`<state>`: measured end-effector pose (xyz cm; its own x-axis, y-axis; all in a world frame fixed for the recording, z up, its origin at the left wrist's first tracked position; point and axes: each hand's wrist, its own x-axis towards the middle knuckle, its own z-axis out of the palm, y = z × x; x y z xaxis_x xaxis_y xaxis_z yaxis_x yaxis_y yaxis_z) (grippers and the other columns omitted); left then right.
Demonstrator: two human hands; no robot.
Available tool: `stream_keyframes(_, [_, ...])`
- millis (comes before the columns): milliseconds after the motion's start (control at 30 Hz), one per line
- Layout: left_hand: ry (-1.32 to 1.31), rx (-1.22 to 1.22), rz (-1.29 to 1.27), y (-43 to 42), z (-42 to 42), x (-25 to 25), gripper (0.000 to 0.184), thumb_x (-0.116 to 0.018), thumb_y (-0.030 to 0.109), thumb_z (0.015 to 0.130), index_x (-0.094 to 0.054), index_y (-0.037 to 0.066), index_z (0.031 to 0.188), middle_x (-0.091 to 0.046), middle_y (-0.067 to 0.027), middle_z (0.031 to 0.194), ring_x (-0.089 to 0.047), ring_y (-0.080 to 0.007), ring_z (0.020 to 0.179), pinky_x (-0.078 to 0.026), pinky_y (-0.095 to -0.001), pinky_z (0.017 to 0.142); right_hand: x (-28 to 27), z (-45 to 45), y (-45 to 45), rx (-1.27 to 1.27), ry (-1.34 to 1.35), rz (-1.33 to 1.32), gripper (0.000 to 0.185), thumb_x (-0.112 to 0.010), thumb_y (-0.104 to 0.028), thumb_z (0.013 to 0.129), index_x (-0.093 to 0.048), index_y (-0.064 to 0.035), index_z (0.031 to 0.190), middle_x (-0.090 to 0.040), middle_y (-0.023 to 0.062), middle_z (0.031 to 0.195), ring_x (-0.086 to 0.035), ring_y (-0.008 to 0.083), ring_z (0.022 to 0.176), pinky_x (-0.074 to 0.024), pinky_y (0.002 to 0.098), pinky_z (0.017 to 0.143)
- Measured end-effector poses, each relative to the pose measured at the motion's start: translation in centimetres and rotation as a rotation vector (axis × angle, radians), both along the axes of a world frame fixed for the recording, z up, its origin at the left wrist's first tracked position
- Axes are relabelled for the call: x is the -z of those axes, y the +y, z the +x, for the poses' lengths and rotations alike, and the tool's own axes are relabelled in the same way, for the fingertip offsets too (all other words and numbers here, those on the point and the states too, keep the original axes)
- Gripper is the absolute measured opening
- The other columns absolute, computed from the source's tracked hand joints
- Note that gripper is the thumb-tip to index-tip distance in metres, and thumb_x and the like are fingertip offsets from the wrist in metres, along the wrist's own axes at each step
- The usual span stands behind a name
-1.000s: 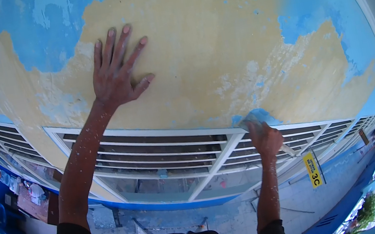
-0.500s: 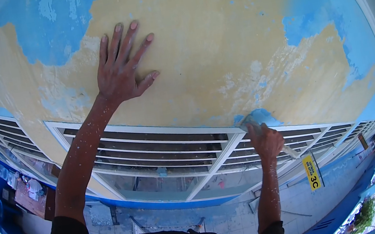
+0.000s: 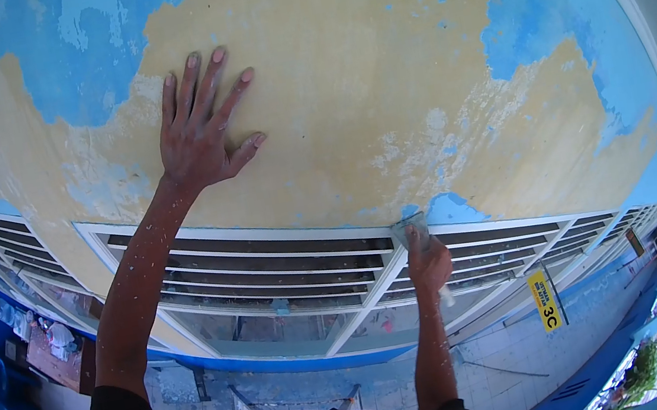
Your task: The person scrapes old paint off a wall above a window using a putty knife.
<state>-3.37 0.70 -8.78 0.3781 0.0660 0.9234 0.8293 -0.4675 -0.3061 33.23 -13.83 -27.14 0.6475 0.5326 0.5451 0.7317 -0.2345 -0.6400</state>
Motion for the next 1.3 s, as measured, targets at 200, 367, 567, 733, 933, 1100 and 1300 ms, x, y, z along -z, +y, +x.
stream_keyframes(200, [-0.004, -0.017, -0.006, -0.1, 0.2, 0.1, 0.080, -0.064, 0.060, 0.089, -0.047, 0.020, 0.156, -0.031, -0.0182, 0.167, -0.025, -0.0454, 0.154, -0.017, -0.0633, 0.122, -0.4, -2.0, 1.4, 0.063, 0.251, 0.023, 0.067, -0.064, -0.064, 0.092, -0.078, 0.0018, 0.093, -0.071, 0.0257, 0.077, -0.069, 0.0442, 0.073, -0.0512, 0.0514, 0.072])
stream_keyframes(367, [-0.011, -0.041, -0.001, 0.2, 0.0, -0.3, 0.080, -0.063, 0.061, 0.089, -0.048, 0.020, 0.156, -0.031, -0.0183, 0.167, -0.026, -0.0454, 0.154, -0.017, -0.0637, 0.122, -0.4, -2.3, 0.9, 0.020, 0.318, -0.008, 0.070, -0.060, -0.065, 0.093, -0.078, 0.0025, 0.093, -0.072, 0.0270, 0.079, -0.071, 0.0435, 0.076, -0.0512, 0.0513, 0.074])
stream_keyframes(567, [-0.006, -0.015, -0.002, -0.1, 0.3, -0.1, 0.080, -0.062, 0.062, 0.090, -0.048, 0.020, 0.155, -0.032, -0.0181, 0.167, -0.027, -0.0454, 0.154, -0.017, -0.0637, 0.122, -1.0, -2.4, -0.5, 0.062, 0.166, -0.050, 0.065, -0.065, -0.061, 0.093, -0.078, 0.0024, 0.089, -0.070, 0.0245, 0.074, -0.068, 0.0450, 0.074, -0.0513, 0.0500, 0.072])
stream_keyframes(733, [-0.010, -0.016, 0.008, -0.1, 0.3, -0.2, 0.079, -0.060, 0.063, 0.091, -0.047, 0.019, 0.156, -0.033, -0.0184, 0.167, -0.027, -0.0456, 0.154, -0.018, -0.0635, 0.122, -1.0, -1.1, -0.4, 0.075, -0.039, -0.075, 0.061, -0.070, -0.057, 0.091, -0.074, 0.0020, 0.077, -0.068, 0.0271, 0.073, -0.067, 0.0473, 0.068, -0.0517, 0.0511, 0.066])
stream_keyframes(933, [-0.015, -0.028, 0.034, 0.4, 0.2, 0.1, 0.079, -0.060, 0.063, 0.091, -0.048, 0.019, 0.155, -0.033, -0.0184, 0.167, -0.027, -0.0447, 0.154, -0.018, -0.0633, 0.122, -2.5, 1.5, -0.6, 0.038, -0.268, -0.067, 0.055, -0.074, -0.056, 0.088, -0.070, -0.0048, 0.069, -0.065, 0.0237, 0.064, -0.066, 0.0454, 0.061, -0.0501, 0.0512, 0.057])
stream_keyframes(1100, [-0.014, -0.029, 0.044, 0.3, 0.3, -0.5, 0.079, -0.060, 0.063, 0.091, -0.049, 0.018, 0.154, -0.033, -0.0187, 0.166, -0.027, -0.0445, 0.154, -0.018, -0.0633, 0.121, -5.5, 4.8, -1.3, -0.063, -0.590, -0.177, 0.046, -0.073, -0.053, 0.089, -0.069, -0.0117, 0.069, -0.065, 0.0173, 0.056, -0.065, 0.0340, 0.050, -0.0508, 0.0463, 0.054])
stream_keyframes(1300, [-0.017, -0.020, 0.016, 0.0, 0.3, 0.0, 0.079, -0.063, 0.062, 0.089, -0.050, 0.019, 0.154, -0.033, -0.0186, 0.166, -0.027, -0.0450, 0.154, -0.018, -0.0632, 0.122, -6.6, 4.0, -1.1, -0.090, -0.701, -0.095, 0.046, -0.073, -0.050, 0.089, -0.068, -0.0105, 0.068, -0.066, 0.0162, 0.058, -0.066, 0.0354, 0.052, -0.0536, 0.0452, 0.063])
